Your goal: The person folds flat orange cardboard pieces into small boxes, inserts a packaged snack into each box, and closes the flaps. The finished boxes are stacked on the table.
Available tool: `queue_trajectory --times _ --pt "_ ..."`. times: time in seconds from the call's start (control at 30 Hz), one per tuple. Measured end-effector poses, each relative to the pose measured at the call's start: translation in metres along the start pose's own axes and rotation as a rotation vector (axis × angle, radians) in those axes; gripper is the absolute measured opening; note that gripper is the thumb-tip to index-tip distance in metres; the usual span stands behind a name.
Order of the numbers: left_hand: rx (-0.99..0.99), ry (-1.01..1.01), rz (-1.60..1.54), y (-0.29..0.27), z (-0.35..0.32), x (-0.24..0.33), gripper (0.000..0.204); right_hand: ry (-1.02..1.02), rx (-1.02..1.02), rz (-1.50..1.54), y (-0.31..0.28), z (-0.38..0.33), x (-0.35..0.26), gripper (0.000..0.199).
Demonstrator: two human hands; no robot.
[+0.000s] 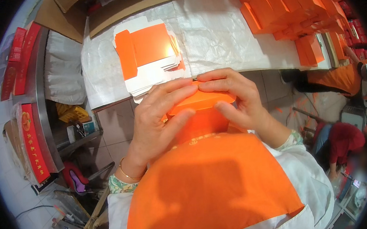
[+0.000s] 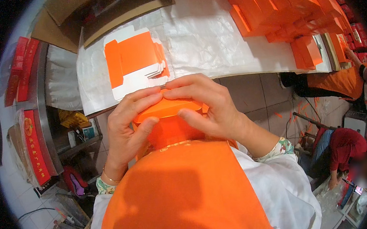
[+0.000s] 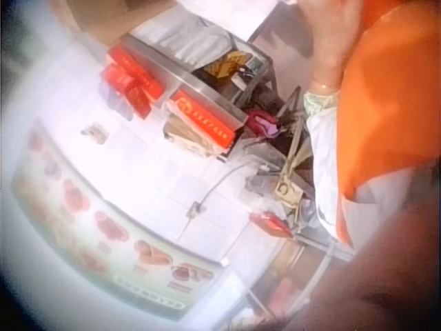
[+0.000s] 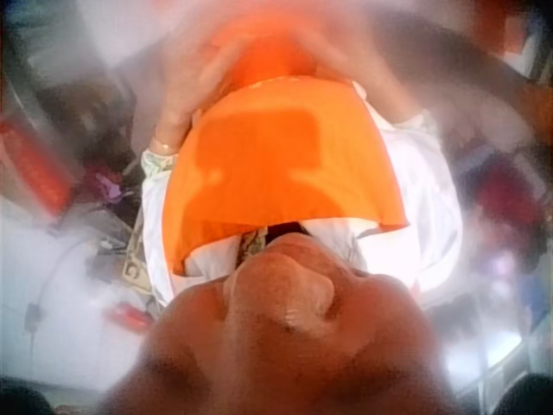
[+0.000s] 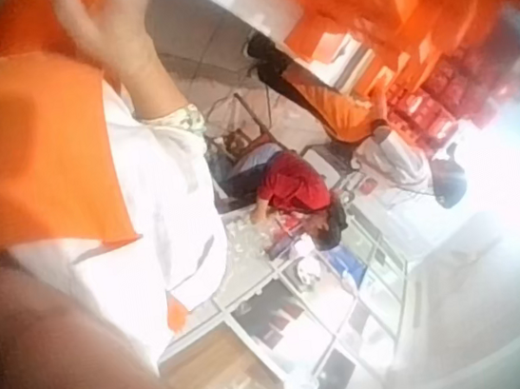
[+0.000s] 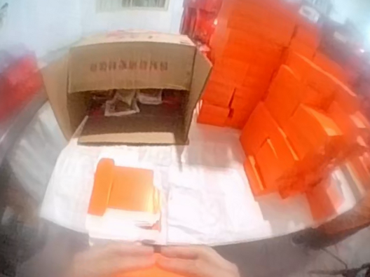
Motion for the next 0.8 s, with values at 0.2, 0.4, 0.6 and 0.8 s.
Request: queue_trajectory --times 0.2,0.4,0.6,0.8 --pt "0.006 0.025 0.008 -0.001 0.002 -0.004 0.031 -0.024 -0.007 -0.04 -0.001 0.0 0.003 0.036" --pt "-0.056 -0.076 -0.203 -0.011 0.017 -0.004 0.026 -0.098 -0.038 -0.099 -0.01 0.018 -0.015 0.032" --pt "-0.092 -0.055 -0.306 -0.013 0.025 0.002 0.025 0.004 -0.049 0.065 -0.014 0.025 -0.01 0.028" --pt "-0.053 -0.153 -0.271 -0.011 0.019 -0.004 0.023 0.064 -0.053 0.108 -0.011 0.022 -0.007 0.027"
Point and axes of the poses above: each hand's wrist, its own z-axis towards the middle knuckle, its own y-axis out of the palm, x = y × z, the point moved 10 cm from there along z, towards the middle knuckle, and after that the axes turned 14 degrees about -z, right-handed, at the moved point
